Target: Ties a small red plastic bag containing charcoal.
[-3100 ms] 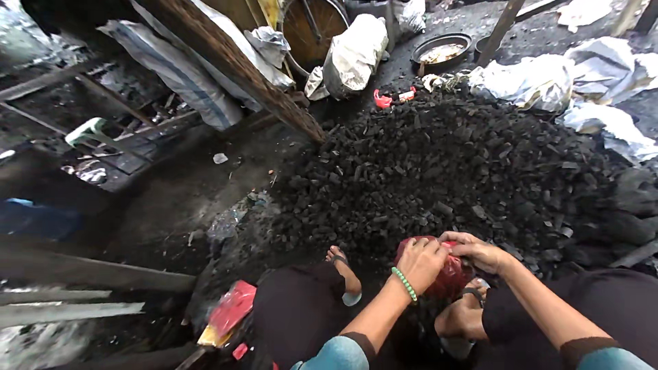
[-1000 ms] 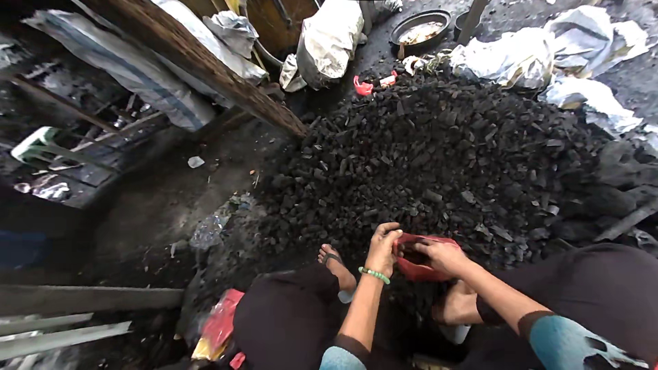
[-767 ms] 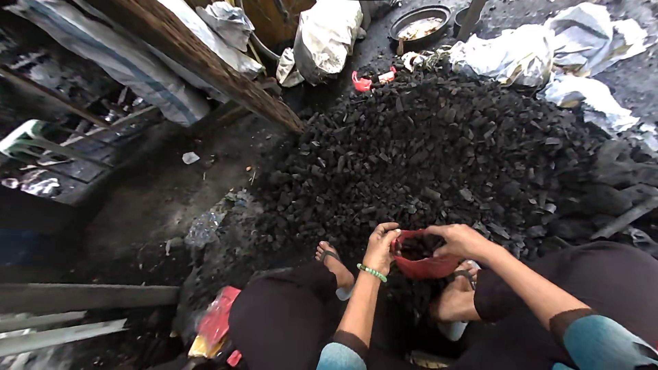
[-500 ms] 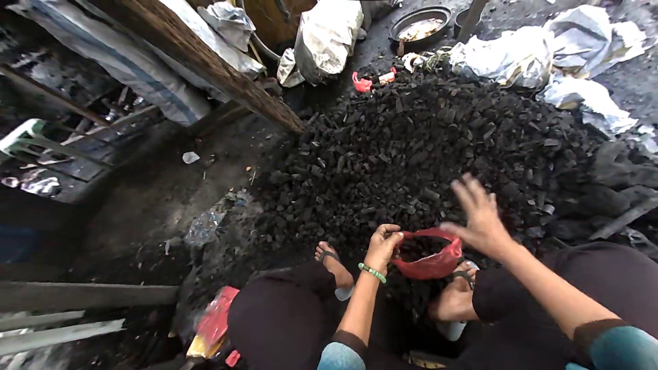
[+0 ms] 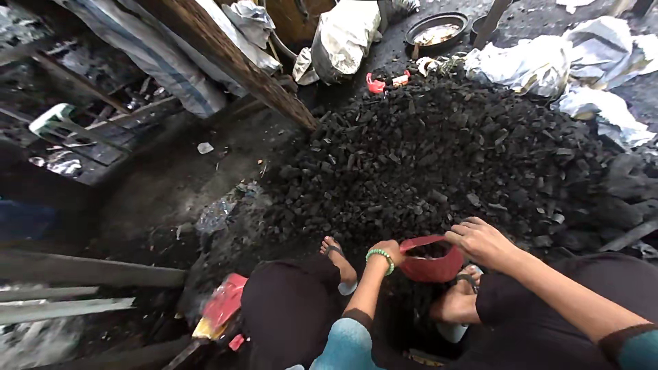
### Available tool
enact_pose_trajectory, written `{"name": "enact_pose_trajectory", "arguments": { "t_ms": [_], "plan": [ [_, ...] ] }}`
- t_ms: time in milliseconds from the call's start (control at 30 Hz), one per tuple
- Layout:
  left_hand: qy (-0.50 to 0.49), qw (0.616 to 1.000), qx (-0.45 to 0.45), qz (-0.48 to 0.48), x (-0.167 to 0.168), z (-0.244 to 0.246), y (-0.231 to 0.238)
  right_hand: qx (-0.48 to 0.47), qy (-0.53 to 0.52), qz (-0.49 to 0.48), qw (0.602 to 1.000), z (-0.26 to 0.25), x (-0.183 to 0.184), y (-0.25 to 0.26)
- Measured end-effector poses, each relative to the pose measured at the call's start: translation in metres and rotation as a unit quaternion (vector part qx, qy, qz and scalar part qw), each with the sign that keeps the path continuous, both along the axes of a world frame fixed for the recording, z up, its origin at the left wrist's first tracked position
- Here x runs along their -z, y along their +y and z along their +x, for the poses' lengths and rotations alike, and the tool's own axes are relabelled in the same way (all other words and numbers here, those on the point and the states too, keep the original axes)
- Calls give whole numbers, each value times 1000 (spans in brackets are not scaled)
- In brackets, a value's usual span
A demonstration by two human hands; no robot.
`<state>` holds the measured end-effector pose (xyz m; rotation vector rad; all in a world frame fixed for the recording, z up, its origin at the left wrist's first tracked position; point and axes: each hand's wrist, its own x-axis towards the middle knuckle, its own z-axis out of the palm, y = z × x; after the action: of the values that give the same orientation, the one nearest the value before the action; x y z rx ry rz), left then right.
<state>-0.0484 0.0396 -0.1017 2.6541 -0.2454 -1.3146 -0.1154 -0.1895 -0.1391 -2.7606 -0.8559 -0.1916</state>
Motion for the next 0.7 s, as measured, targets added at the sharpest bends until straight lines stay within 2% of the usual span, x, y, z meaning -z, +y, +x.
{"name": "enact_pose_trajectory", "arguments": {
  "t_ms": [67,167,233,300,367,467,500,567,633,700],
  "plan": [
    [-14,987,-56,-152,18,10,1,-16,-33,52,998,1,-8,23],
    [18,908,-131,-397,25,10,-9,-2,-14,153,988,8,-33,52],
    [76,849,-226,-471,8,10,-17,59,15,219,974,19,-55,49],
    [124,808,-302,-491,-12,14,-17,133,11,237,962,33,-71,32],
    [129,811,-287,-494,-24,8,-11,182,-25,213,960,46,-71,13],
    [24,867,-171,-467,-36,-10,-9,239,-17,234,942,54,-54,-1],
    [-24,881,-138,-451,-38,-12,-10,252,3,275,928,51,-48,0],
    [-94,874,-128,-459,-34,-11,-12,251,62,398,880,45,-34,5],
    [-123,849,-131,-497,-26,-10,-13,187,171,543,801,39,-19,11],
    [-109,836,-132,-521,-23,-10,-15,144,258,630,718,33,-7,17]
  ]
}}
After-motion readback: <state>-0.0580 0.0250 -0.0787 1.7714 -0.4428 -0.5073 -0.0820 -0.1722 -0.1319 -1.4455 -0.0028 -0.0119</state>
